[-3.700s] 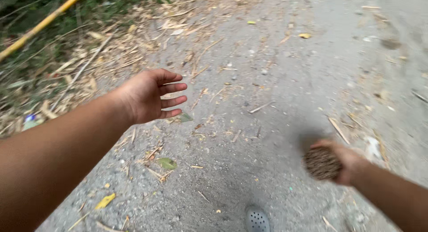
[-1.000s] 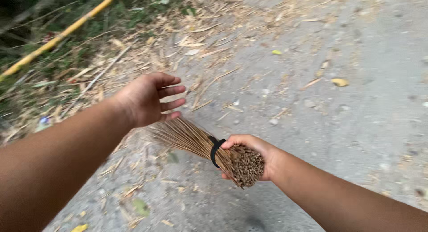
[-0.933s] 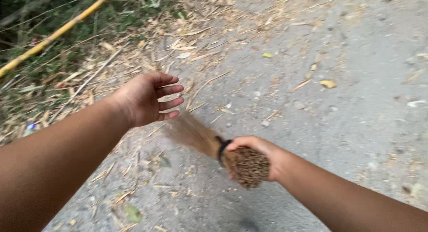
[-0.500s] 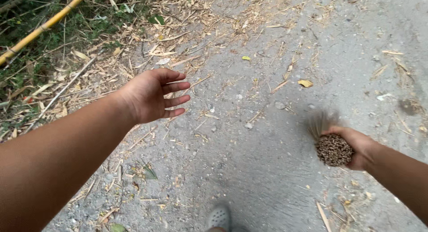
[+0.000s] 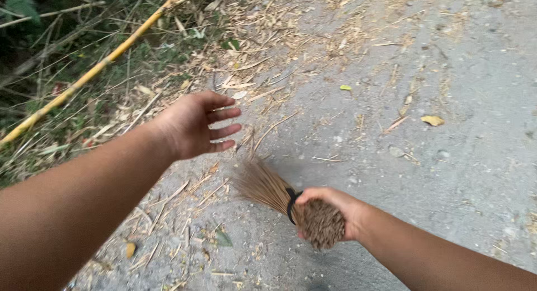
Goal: The person sweeps dry leaves and debris off a dirt ground using a bundle of sticks as a broom.
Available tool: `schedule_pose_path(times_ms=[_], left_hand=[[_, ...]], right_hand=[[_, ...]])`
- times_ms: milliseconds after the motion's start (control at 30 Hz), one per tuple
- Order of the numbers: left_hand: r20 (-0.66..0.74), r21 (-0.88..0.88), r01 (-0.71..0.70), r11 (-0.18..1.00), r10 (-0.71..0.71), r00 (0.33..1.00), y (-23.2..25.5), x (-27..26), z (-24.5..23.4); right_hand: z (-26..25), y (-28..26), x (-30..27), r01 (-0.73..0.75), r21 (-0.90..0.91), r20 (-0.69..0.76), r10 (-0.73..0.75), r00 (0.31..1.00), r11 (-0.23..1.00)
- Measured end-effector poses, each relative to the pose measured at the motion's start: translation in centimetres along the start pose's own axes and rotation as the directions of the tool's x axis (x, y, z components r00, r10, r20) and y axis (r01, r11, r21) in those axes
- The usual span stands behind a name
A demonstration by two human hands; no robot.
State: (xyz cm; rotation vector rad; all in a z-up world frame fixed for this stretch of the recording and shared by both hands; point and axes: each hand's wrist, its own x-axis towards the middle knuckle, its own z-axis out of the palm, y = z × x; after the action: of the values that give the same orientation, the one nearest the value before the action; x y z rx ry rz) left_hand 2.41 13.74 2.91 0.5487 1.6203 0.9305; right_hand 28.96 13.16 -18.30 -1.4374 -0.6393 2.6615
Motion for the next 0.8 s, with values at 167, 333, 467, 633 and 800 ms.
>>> schedule_pose_path(times_ms=[167,333,467,633,800], left_hand=[[0.099,-0.024,0.021,0.999,-0.018,0.995,1.9,2.4,2.0],[0.209,-0.005,0.017,1.000,-0.016,0.978,2.9,4.3,6.3],[0.245,0.014,0.018,1.000,-0.021,0.969,3.1,5.1,9.1],[0.173,-0.036,0.051,0.998,-0.044,0.984,2.6,5.0,10.0],[0.041,-0.068,0.085,0.994,-0.082,0.996,2.0,4.3,9.3]], right_hand=[[-1.4,-2.3,-4.1,0.069,0.081,0.071,-0.075,0.995,0.994],[-6.4,-3.8,-9.1,0.258,0.095,-0.295,-0.221,0.930,0.961],[-13.9,-5.3,-13.0,0.342,0.141,-0.594,-0.197,0.780,0.929],[-24.3,-6.3,-14.2,0.346,0.092,-0.647,-0.208,0.734,0.934],[-22.4,-7.2,-8.7,0.148,0.112,-0.553,-0.061,0.831,0.983]])
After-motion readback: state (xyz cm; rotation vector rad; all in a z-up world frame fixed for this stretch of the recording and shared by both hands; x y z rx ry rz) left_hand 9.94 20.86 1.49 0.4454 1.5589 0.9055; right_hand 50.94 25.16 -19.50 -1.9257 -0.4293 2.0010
